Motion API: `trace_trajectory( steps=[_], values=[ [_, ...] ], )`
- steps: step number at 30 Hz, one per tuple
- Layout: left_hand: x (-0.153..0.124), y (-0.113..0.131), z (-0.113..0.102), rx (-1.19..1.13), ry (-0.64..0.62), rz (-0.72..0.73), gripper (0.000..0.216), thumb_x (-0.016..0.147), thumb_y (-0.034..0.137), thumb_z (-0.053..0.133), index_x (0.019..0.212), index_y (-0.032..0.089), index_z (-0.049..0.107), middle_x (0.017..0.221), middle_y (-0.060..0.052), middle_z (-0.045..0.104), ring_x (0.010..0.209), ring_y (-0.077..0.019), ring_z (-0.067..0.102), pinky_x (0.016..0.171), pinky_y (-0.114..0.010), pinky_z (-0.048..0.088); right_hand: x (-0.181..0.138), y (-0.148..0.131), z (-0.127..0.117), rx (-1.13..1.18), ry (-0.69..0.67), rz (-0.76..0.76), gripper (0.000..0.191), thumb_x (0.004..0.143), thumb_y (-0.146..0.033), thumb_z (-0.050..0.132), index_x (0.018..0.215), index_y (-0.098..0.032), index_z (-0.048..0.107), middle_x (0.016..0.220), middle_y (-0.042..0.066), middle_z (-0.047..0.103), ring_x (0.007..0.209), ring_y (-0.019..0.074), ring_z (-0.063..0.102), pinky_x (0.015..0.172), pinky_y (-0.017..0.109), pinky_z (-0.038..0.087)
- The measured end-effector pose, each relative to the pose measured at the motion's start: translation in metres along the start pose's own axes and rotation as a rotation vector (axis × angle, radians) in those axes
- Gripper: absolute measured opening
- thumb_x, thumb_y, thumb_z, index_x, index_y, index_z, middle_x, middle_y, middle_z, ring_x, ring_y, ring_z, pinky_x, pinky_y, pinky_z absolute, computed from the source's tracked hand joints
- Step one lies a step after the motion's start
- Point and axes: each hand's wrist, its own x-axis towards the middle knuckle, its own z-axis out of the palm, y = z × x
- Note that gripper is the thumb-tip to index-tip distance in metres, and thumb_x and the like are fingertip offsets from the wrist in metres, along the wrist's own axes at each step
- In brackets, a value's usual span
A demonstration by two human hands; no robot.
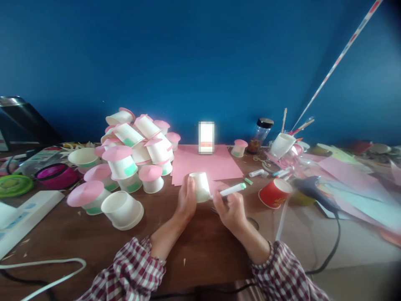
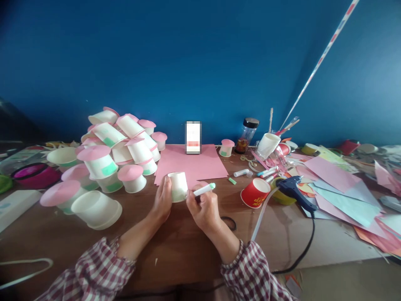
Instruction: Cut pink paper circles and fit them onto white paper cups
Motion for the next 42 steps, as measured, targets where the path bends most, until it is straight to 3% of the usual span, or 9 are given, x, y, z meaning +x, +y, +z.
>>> trace_trajectory(
  steps=[4,10,17,42],
  values=[
    [-0.0009,0.0004,-0.0004,0.000,-0.038,-0.001,0.032,0.088,0.046,0.040,0.084,0.021,0.059,0.078,-0.003,0.057,0.072,-0.0175,0.053,0.068,-0.029,0.044,-0.0016,-0.0005,0.0007,0.056,-0.074,0.003,0.016,0.087,-0.023,0.048,0.073,-0.018,0.055,0.067,0.004,0.058,0.059,0.0142,0.055,0.055,0.024,0.046],
    [-0.0026,0.0047,0.0003,0.034,-0.051,-0.023,0.035,0.089,0.047,0.038,0.089,0.020,0.060,0.081,-0.004,0.058,0.075,-0.0188,0.054,0.067,-0.031,0.047,-0.0036,0.0020,0.0037,0.078,0.065,0.007,0.011,0.087,-0.020,0.046,0.079,-0.018,0.053,0.075,0.006,0.058,0.063,0.0154,0.056,0.057,0.026,0.046],
    [-0.0032,0.0012,-0.0007,0.098,-0.064,0.022,0.033,0.091,0.046,0.035,0.079,0.021,0.052,0.073,-0.002,0.051,0.066,-0.0161,0.048,0.063,-0.029,0.044,-0.0014,-0.0015,0.0030,0.053,-0.083,-0.103,0.011,0.087,-0.018,0.046,0.082,-0.017,0.056,0.076,0.005,0.061,0.067,0.0154,0.057,0.065,0.026,0.047],
    [-0.0008,-0.0020,-0.0002,0.012,-0.081,-0.041,0.034,0.090,0.048,0.035,0.080,0.019,0.051,0.075,-0.001,0.050,0.068,-0.0146,0.046,0.064,-0.027,0.040,-0.0018,0.0033,0.0037,0.041,-0.080,-0.045,0.012,0.088,-0.020,0.047,0.079,-0.018,0.055,0.076,0.005,0.059,0.071,0.0171,0.055,0.067,0.029,0.047]
  ],
)
